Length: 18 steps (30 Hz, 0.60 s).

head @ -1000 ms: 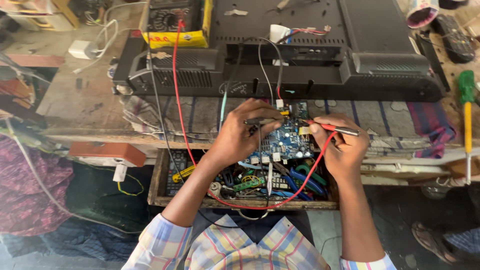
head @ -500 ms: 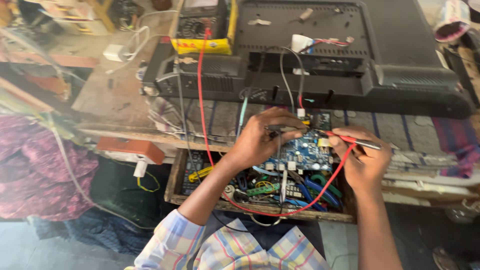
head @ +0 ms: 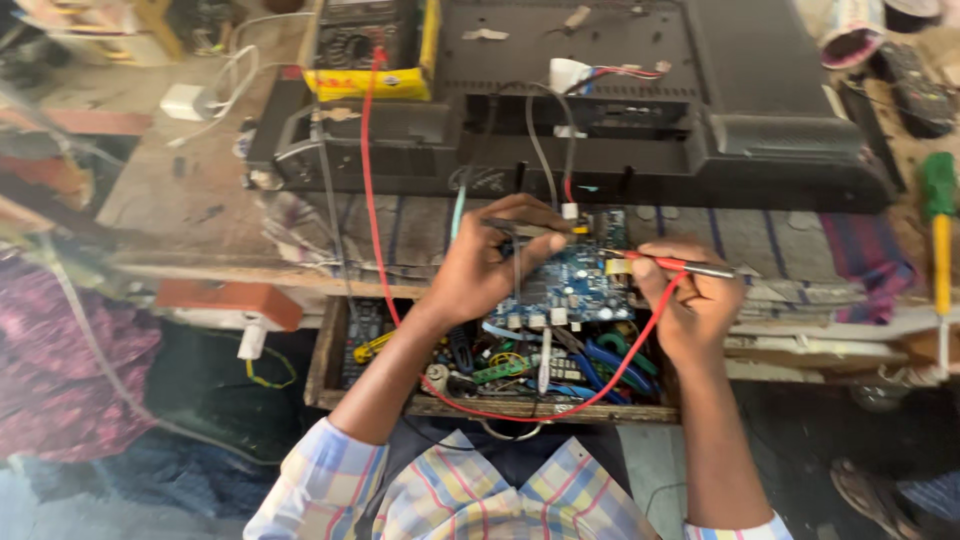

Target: The person sits at a repair bench and tests a television mainboard with multimeter probes, touching the probe tips to various points on the board while adjusting the board and its wires. They reposition the board on the bench and continue probing different components.

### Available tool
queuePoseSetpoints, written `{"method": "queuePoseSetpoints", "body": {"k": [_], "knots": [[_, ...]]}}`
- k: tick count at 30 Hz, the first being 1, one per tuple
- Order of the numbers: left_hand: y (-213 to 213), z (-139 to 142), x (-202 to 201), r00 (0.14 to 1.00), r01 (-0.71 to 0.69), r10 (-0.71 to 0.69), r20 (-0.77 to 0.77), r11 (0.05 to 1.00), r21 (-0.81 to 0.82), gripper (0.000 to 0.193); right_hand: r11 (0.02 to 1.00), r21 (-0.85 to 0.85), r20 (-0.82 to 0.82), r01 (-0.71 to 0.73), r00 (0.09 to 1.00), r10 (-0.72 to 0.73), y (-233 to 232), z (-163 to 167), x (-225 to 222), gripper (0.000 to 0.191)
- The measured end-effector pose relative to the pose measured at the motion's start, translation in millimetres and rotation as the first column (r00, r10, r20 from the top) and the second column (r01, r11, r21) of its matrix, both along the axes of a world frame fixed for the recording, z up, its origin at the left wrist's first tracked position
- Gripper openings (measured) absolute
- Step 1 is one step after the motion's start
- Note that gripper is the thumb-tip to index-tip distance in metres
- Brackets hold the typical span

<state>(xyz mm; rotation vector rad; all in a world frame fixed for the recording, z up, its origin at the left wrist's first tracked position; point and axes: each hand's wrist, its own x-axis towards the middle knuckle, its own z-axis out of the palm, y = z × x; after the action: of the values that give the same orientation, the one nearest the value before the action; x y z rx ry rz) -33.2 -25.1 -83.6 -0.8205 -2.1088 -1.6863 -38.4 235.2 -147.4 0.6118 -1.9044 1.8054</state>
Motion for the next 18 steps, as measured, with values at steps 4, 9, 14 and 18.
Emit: {"method": "queuePoseSetpoints", "body": {"k": [4,9,14,18], "knots": [[3.2,6.2,-5.3,1.000,-0.007,0.005,-0.017,0.995,-0.096,0.020,0.999,0.051,-0.055,-0.003,0.998,0.006,-1.8,5.5,2.9,0.019],[6.9,10.1,-10.5,0.986,-0.016,-0.015,-0.168,0.983,-0.180,0.018,0.996,0.089,-0.076,0.001,0.997,0.006,-4.1,13.5,3.9,0.018],[8.0,10.3,-11.1,0.979,-0.007,-0.030,-0.202,0.984,-0.177,0.015,0.996,0.086,-0.060,-0.020,0.998,0.025,-5.8,17.9,4.8,0.018],[8.8,9.8,-10.2,0.979,-0.022,-0.015,-0.203,0.983,-0.181,0.015,0.990,0.143,-0.060,0.010,0.998,-0.002,-6.9,20.0,5.6,0.020]]}}
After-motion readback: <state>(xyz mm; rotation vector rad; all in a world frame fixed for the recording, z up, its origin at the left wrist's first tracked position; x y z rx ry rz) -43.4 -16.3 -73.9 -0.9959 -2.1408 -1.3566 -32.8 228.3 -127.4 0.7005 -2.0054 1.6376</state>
